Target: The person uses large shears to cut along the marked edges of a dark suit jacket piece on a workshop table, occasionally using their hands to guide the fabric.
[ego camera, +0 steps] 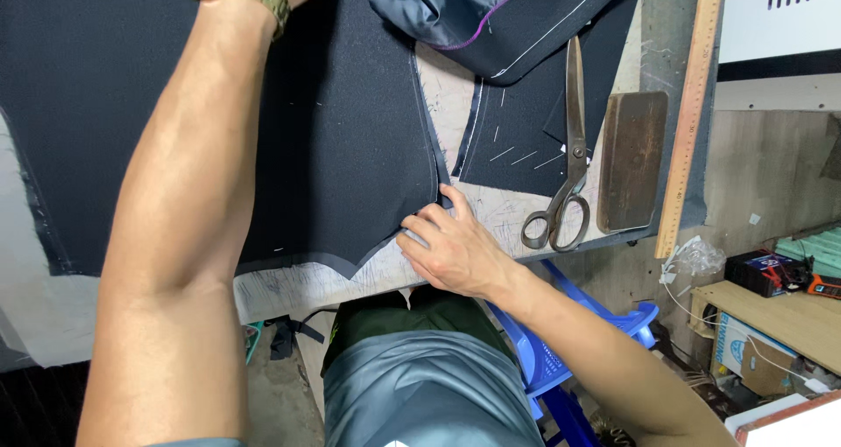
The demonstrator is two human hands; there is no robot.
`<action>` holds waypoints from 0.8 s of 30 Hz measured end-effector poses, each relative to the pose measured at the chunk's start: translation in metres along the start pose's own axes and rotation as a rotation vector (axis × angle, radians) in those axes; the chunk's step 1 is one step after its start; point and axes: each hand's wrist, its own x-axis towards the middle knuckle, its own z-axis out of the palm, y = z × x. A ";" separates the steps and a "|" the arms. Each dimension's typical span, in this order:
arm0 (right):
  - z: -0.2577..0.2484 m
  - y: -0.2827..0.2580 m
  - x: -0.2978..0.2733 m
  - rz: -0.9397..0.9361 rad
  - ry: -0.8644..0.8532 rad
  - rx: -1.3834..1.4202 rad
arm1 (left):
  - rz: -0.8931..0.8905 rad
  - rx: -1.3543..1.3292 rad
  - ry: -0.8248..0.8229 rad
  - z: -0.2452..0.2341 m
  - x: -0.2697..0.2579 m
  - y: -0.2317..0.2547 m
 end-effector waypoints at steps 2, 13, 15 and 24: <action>-0.002 -0.002 0.002 0.003 0.002 0.015 | 0.003 -0.004 0.015 -0.004 -0.001 0.002; 0.009 0.009 -0.029 -0.015 0.071 -0.007 | -0.010 -0.082 0.004 -0.070 -0.070 0.055; 0.008 0.015 -0.047 0.001 0.071 0.006 | -0.003 -0.165 -0.058 -0.089 -0.095 0.074; -0.020 0.027 -0.034 0.217 0.170 0.078 | -0.130 -0.143 -0.065 -0.107 -0.162 0.097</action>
